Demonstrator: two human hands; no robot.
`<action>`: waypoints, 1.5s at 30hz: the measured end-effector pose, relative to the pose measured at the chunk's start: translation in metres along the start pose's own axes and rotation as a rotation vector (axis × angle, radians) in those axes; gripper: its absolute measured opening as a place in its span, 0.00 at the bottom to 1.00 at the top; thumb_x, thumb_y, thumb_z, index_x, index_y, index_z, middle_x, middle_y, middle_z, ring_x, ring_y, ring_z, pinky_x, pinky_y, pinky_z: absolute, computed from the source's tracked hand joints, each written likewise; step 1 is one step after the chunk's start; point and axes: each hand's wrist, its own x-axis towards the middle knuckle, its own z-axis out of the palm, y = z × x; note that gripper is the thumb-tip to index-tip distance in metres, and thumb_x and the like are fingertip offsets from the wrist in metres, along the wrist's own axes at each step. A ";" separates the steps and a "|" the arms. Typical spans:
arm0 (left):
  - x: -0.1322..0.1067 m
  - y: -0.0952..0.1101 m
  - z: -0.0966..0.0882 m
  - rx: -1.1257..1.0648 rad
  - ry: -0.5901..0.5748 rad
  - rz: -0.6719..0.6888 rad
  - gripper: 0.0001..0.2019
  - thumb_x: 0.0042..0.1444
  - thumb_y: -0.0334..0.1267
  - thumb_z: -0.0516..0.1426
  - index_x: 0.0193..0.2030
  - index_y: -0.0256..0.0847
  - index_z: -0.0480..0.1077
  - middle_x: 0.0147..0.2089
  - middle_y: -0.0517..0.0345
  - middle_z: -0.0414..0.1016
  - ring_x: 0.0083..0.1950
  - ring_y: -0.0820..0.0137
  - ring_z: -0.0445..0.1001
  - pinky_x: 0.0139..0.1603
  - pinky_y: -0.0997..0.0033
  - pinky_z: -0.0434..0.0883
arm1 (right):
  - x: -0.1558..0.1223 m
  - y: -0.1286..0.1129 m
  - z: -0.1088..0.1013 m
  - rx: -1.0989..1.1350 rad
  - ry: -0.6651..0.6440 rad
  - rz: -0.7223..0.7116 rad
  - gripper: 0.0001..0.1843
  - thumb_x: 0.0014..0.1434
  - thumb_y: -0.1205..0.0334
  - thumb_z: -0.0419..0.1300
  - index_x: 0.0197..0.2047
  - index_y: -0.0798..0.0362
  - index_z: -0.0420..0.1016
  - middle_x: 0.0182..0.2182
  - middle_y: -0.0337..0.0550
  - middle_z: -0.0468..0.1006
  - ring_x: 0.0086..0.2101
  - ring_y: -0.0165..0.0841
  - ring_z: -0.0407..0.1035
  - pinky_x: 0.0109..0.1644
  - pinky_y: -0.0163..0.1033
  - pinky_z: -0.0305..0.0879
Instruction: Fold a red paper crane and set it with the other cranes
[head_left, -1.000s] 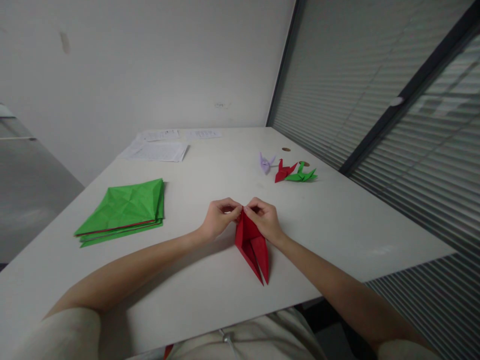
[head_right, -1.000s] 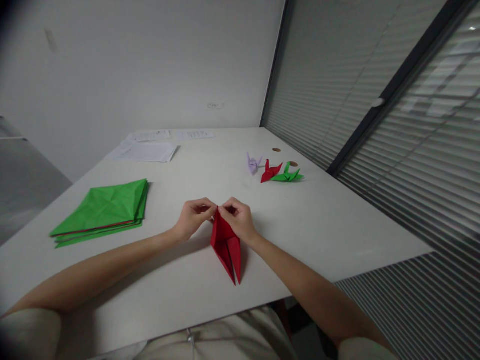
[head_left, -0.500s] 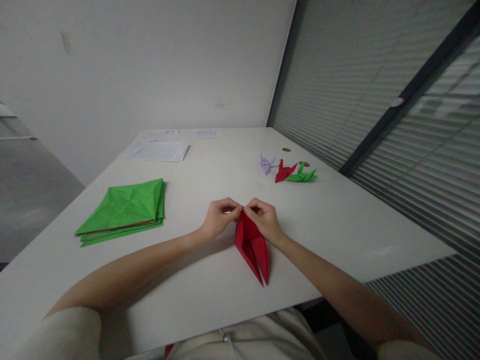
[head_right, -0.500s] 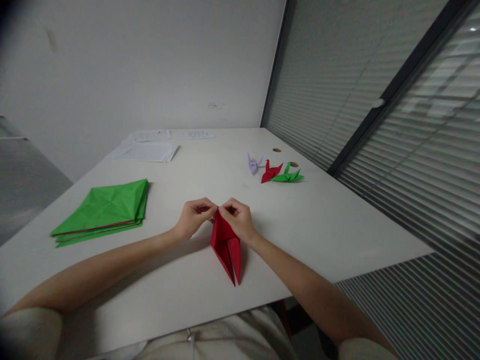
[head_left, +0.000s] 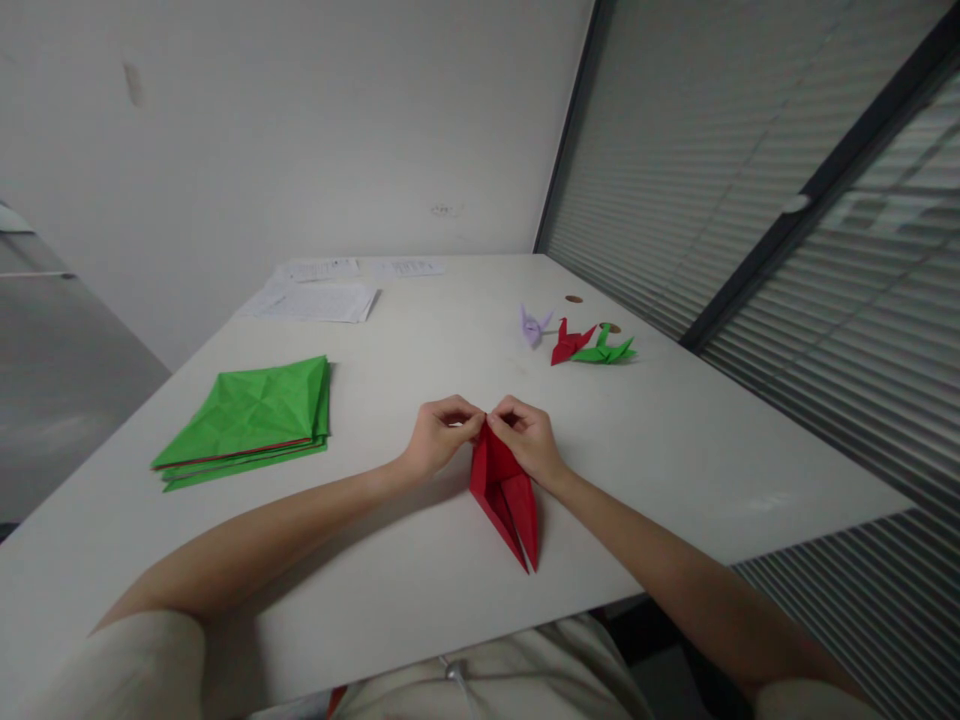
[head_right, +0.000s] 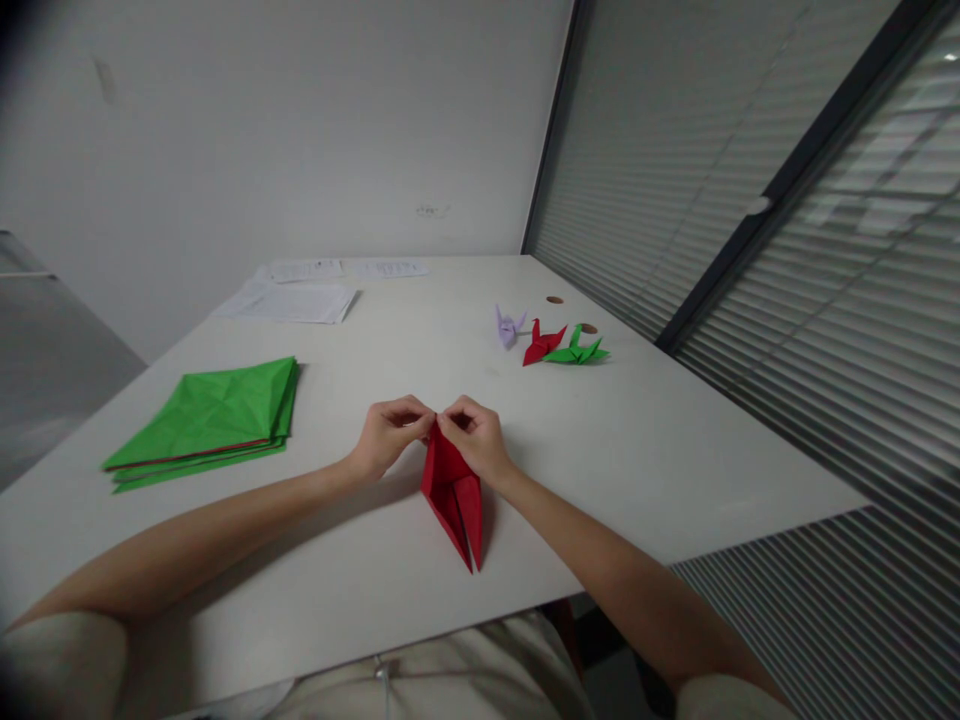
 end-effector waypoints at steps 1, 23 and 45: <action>0.000 0.000 0.000 0.004 0.004 0.005 0.09 0.48 0.40 0.63 0.26 0.34 0.75 0.27 0.57 0.72 0.26 0.74 0.71 0.28 0.74 0.71 | 0.000 0.000 0.000 -0.003 0.001 0.006 0.12 0.54 0.54 0.61 0.24 0.53 0.71 0.22 0.37 0.70 0.26 0.30 0.63 0.31 0.36 0.60; -0.001 -0.004 0.001 0.051 0.063 0.028 0.08 0.48 0.39 0.63 0.26 0.35 0.75 0.28 0.58 0.72 0.25 0.76 0.69 0.26 0.75 0.70 | 0.000 0.002 0.002 0.016 -0.001 0.036 0.12 0.53 0.54 0.62 0.25 0.52 0.72 0.23 0.37 0.70 0.27 0.30 0.64 0.33 0.36 0.61; 0.003 0.000 -0.002 -0.006 0.004 0.009 0.10 0.48 0.41 0.64 0.26 0.35 0.76 0.27 0.57 0.72 0.26 0.75 0.69 0.26 0.75 0.70 | 0.000 0.003 0.002 0.014 0.020 -0.002 0.13 0.52 0.52 0.63 0.24 0.52 0.72 0.22 0.38 0.70 0.27 0.31 0.64 0.32 0.37 0.61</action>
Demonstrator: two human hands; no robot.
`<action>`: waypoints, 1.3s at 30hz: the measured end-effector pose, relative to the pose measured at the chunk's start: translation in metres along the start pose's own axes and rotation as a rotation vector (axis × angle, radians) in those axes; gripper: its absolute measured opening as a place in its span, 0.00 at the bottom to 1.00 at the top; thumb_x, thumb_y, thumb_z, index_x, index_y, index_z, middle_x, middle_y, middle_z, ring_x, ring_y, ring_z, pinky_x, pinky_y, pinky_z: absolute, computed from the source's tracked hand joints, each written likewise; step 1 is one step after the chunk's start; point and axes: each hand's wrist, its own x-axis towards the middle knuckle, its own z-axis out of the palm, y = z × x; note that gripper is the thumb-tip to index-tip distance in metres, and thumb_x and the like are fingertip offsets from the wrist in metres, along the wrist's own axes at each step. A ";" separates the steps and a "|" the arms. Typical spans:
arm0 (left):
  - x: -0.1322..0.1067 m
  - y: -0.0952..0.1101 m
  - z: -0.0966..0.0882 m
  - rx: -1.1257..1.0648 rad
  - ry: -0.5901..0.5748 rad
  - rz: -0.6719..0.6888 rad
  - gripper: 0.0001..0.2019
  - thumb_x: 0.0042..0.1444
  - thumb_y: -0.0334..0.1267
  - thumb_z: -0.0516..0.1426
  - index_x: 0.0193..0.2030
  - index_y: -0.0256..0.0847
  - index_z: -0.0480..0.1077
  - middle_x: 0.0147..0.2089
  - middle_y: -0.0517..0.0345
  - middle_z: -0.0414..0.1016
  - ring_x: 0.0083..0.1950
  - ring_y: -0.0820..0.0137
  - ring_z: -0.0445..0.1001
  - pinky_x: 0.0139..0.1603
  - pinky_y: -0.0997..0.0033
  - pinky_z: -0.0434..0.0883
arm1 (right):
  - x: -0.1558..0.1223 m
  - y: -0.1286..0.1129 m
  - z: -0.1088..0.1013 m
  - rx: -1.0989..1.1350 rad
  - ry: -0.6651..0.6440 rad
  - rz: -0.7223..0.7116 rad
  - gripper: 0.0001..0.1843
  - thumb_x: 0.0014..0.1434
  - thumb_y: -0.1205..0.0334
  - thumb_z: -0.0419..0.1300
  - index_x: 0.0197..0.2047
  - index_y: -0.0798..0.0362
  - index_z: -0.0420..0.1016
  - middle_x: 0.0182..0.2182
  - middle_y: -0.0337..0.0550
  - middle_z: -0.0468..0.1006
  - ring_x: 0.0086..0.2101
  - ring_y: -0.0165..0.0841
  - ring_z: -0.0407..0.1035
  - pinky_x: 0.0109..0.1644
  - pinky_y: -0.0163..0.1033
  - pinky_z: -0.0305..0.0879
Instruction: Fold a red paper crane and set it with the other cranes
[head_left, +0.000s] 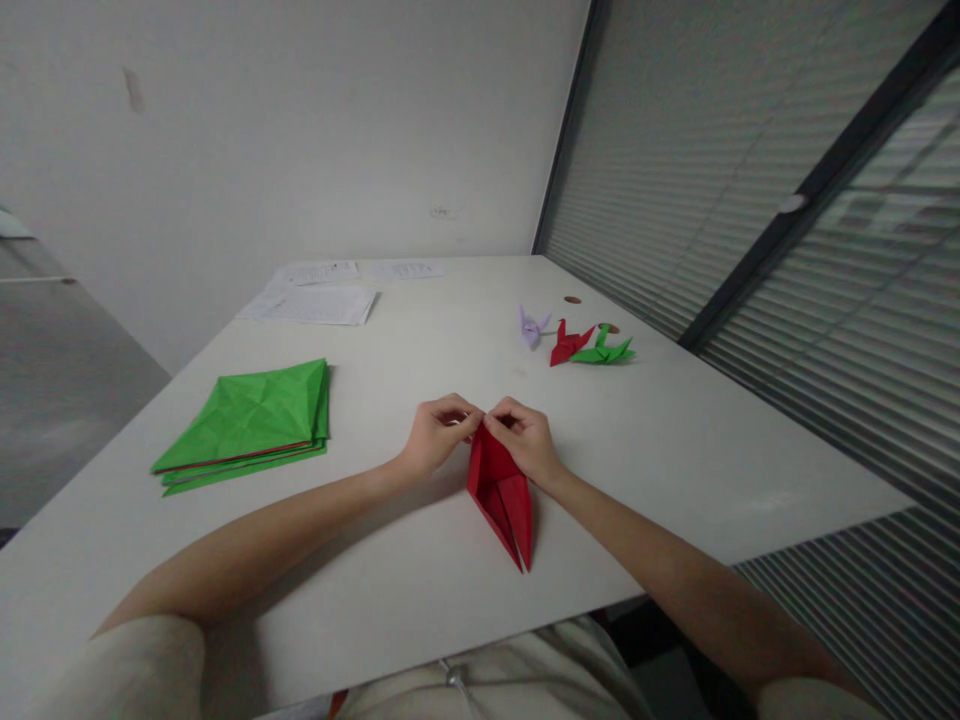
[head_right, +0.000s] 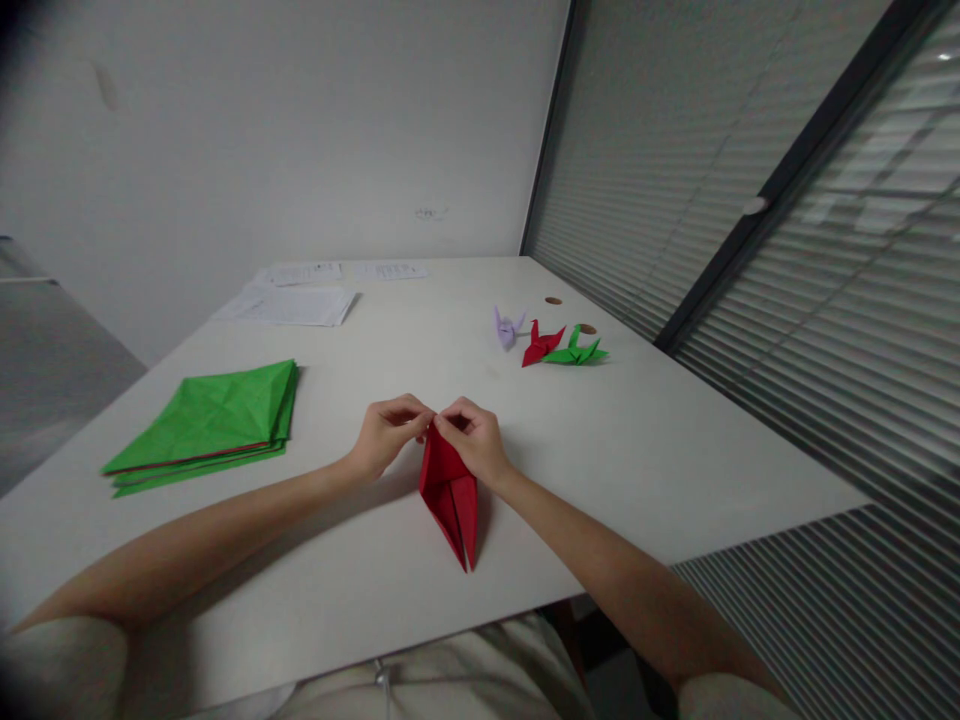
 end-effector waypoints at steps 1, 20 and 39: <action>0.000 0.000 0.000 0.009 0.007 0.001 0.10 0.47 0.42 0.64 0.26 0.35 0.76 0.27 0.57 0.72 0.26 0.75 0.69 0.26 0.75 0.70 | 0.000 0.000 0.000 -0.005 0.005 -0.003 0.13 0.52 0.52 0.63 0.24 0.52 0.72 0.22 0.38 0.70 0.27 0.31 0.64 0.32 0.37 0.61; -0.001 -0.004 0.000 -0.046 0.012 -0.086 0.12 0.48 0.44 0.64 0.30 0.35 0.76 0.26 0.57 0.75 0.26 0.74 0.70 0.27 0.74 0.69 | 0.000 0.000 -0.002 0.011 -0.004 0.062 0.10 0.53 0.56 0.62 0.26 0.53 0.74 0.24 0.38 0.72 0.27 0.30 0.65 0.32 0.36 0.61; -0.002 -0.004 0.002 0.047 0.037 -0.053 0.10 0.49 0.42 0.62 0.29 0.35 0.75 0.27 0.56 0.75 0.29 0.72 0.71 0.29 0.74 0.69 | -0.002 0.004 0.000 -0.116 0.044 -0.071 0.10 0.54 0.61 0.60 0.22 0.52 0.67 0.21 0.35 0.66 0.24 0.28 0.60 0.29 0.35 0.56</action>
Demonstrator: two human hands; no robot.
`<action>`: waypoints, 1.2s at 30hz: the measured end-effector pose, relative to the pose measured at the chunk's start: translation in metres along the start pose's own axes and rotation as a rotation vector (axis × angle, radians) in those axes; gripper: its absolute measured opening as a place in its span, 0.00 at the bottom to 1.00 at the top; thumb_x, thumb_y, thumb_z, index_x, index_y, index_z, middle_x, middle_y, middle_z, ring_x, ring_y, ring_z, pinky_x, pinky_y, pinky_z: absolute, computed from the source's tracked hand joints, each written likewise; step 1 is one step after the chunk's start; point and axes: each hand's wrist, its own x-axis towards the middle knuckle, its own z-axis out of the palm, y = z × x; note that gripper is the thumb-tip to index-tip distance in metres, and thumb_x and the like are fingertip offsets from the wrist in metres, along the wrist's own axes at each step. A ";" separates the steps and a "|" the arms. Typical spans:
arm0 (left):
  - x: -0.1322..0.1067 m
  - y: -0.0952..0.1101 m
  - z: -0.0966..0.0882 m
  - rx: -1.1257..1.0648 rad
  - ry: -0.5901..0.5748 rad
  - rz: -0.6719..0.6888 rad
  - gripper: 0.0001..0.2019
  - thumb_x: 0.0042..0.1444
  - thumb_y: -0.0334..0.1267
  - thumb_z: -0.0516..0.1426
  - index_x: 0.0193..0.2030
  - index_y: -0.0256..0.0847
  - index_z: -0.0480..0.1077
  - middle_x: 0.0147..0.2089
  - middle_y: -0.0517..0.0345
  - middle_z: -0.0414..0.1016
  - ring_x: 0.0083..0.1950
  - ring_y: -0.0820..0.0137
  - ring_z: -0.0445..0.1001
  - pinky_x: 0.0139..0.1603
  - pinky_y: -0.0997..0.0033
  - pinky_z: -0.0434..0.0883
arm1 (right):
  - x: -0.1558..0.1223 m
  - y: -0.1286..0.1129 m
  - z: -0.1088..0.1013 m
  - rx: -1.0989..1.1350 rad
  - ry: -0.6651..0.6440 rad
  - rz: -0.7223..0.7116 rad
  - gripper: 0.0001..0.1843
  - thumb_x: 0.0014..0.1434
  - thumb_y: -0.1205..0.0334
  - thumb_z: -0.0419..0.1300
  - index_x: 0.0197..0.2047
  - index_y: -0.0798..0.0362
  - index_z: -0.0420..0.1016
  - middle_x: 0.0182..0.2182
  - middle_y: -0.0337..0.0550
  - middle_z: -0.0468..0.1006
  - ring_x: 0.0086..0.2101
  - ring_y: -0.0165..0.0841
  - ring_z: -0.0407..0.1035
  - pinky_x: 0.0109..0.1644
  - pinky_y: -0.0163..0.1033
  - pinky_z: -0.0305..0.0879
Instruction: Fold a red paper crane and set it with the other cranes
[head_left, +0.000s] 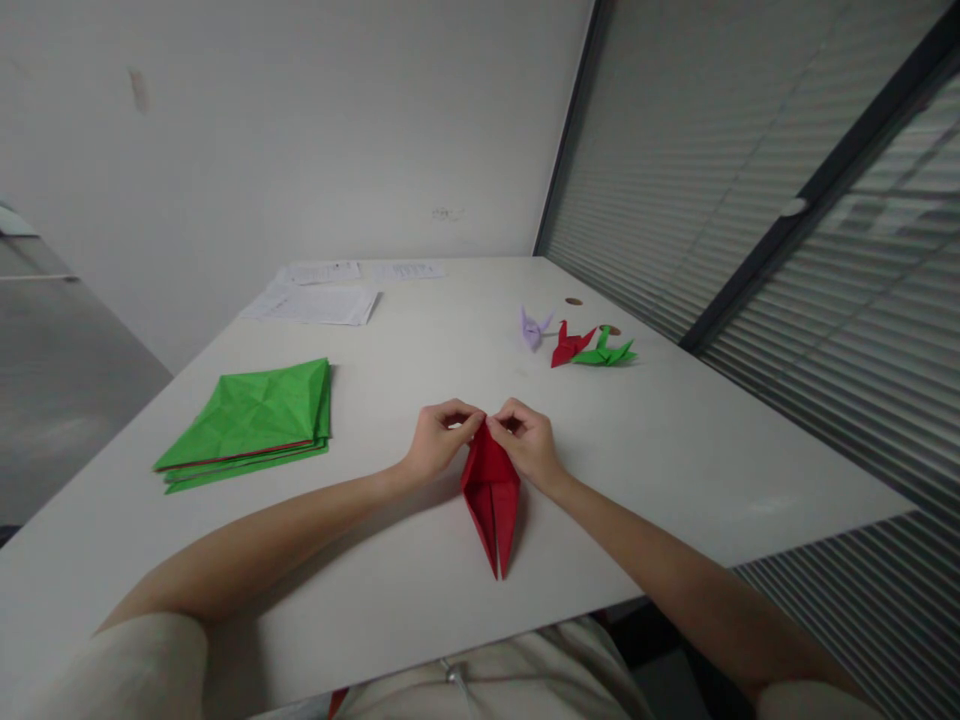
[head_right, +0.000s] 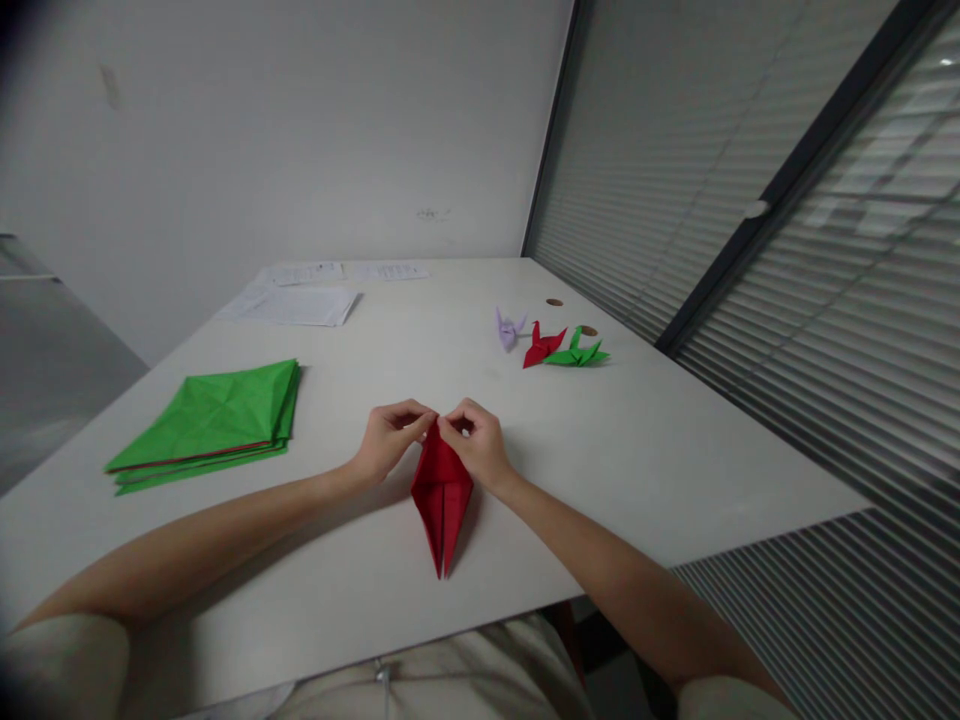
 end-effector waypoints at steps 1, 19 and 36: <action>0.000 0.000 0.000 -0.002 -0.002 -0.002 0.10 0.49 0.42 0.62 0.29 0.35 0.75 0.27 0.56 0.75 0.29 0.72 0.71 0.28 0.74 0.69 | 0.000 0.000 0.000 -0.001 0.000 0.004 0.10 0.54 0.61 0.59 0.22 0.52 0.67 0.21 0.35 0.66 0.24 0.28 0.60 0.29 0.35 0.56; -0.001 -0.002 0.001 -0.081 -0.064 -0.020 0.13 0.50 0.45 0.63 0.30 0.35 0.77 0.27 0.56 0.75 0.29 0.73 0.69 0.32 0.72 0.67 | 0.002 0.003 -0.003 0.049 0.048 0.099 0.11 0.56 0.54 0.60 0.27 0.52 0.71 0.24 0.39 0.72 0.28 0.31 0.65 0.33 0.36 0.62; 0.000 -0.004 -0.002 -0.066 0.117 -0.035 0.13 0.50 0.46 0.62 0.31 0.36 0.74 0.30 0.54 0.76 0.30 0.71 0.72 0.32 0.73 0.69 | 0.007 -0.002 -0.006 0.164 -0.302 0.299 0.20 0.50 0.46 0.63 0.23 0.55 0.71 0.20 0.35 0.68 0.25 0.28 0.60 0.31 0.35 0.58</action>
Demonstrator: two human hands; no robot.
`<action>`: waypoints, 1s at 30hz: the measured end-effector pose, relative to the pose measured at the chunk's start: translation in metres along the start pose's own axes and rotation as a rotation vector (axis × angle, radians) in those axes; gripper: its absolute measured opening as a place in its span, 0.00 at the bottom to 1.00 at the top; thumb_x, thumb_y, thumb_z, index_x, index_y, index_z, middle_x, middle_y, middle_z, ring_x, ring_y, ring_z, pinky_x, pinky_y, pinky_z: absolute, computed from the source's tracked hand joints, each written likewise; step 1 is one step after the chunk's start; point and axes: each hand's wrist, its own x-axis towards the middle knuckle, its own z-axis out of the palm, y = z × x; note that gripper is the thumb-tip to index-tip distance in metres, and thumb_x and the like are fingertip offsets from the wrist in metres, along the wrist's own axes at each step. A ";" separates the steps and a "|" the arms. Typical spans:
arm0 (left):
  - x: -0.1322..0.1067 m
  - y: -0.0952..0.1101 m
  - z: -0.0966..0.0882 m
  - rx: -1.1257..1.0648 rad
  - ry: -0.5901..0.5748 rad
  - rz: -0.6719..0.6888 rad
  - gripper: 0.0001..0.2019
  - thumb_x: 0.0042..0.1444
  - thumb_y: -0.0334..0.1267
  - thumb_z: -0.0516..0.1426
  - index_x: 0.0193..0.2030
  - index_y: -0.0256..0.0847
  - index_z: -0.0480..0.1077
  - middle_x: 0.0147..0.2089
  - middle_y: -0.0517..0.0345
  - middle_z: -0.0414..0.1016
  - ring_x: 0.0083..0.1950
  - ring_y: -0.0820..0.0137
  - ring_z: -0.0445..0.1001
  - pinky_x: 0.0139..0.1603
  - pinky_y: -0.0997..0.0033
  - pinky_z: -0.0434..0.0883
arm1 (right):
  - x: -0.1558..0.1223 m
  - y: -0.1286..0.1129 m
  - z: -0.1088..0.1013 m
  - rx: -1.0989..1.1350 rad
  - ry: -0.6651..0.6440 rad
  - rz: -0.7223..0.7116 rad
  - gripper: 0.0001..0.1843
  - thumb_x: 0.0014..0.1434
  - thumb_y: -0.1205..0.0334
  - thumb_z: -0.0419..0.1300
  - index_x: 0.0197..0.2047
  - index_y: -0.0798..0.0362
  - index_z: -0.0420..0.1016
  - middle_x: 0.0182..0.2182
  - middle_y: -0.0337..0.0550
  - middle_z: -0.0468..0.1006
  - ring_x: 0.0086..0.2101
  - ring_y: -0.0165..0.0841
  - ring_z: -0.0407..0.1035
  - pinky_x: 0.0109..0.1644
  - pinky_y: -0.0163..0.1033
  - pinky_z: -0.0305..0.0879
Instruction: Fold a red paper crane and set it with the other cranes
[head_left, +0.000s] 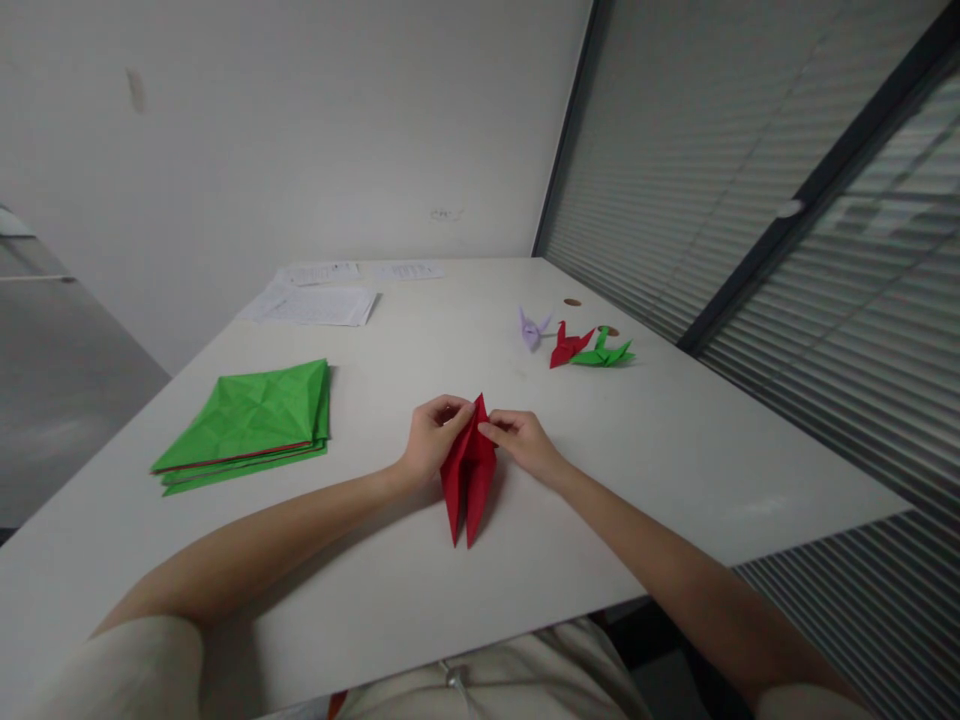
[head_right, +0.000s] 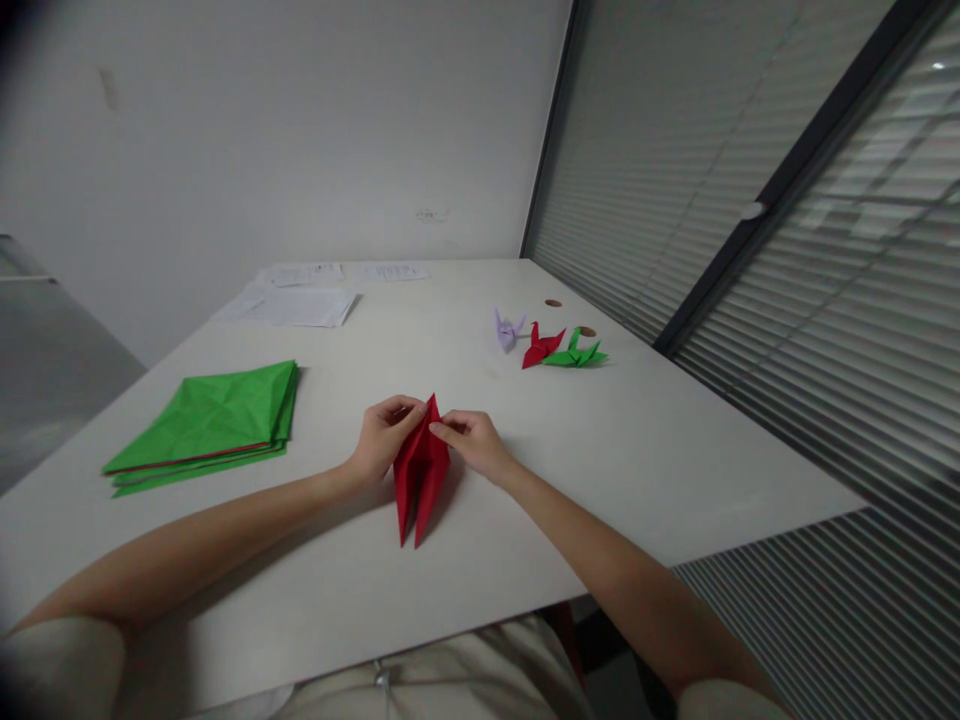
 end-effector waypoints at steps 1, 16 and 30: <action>-0.001 0.000 0.000 0.005 -0.009 0.001 0.13 0.51 0.46 0.62 0.31 0.36 0.74 0.30 0.54 0.76 0.31 0.71 0.72 0.32 0.73 0.69 | 0.000 0.001 0.000 0.002 0.012 -0.004 0.19 0.50 0.46 0.64 0.22 0.54 0.70 0.19 0.35 0.68 0.24 0.27 0.60 0.31 0.35 0.58; 0.004 0.007 -0.002 0.021 -0.124 0.032 0.11 0.50 0.44 0.63 0.33 0.36 0.78 0.31 0.54 0.78 0.32 0.72 0.72 0.35 0.72 0.69 | 0.001 0.005 -0.001 -0.006 0.050 -0.037 0.18 0.50 0.50 0.64 0.20 0.54 0.69 0.18 0.33 0.67 0.22 0.26 0.59 0.28 0.34 0.56; 0.009 0.009 -0.005 -0.009 -0.149 -0.015 0.12 0.46 0.45 0.66 0.25 0.36 0.77 0.25 0.57 0.75 0.26 0.74 0.69 0.29 0.74 0.66 | -0.001 0.006 -0.003 -0.035 -0.098 0.019 0.18 0.50 0.48 0.65 0.24 0.56 0.74 0.21 0.36 0.72 0.24 0.28 0.64 0.31 0.35 0.60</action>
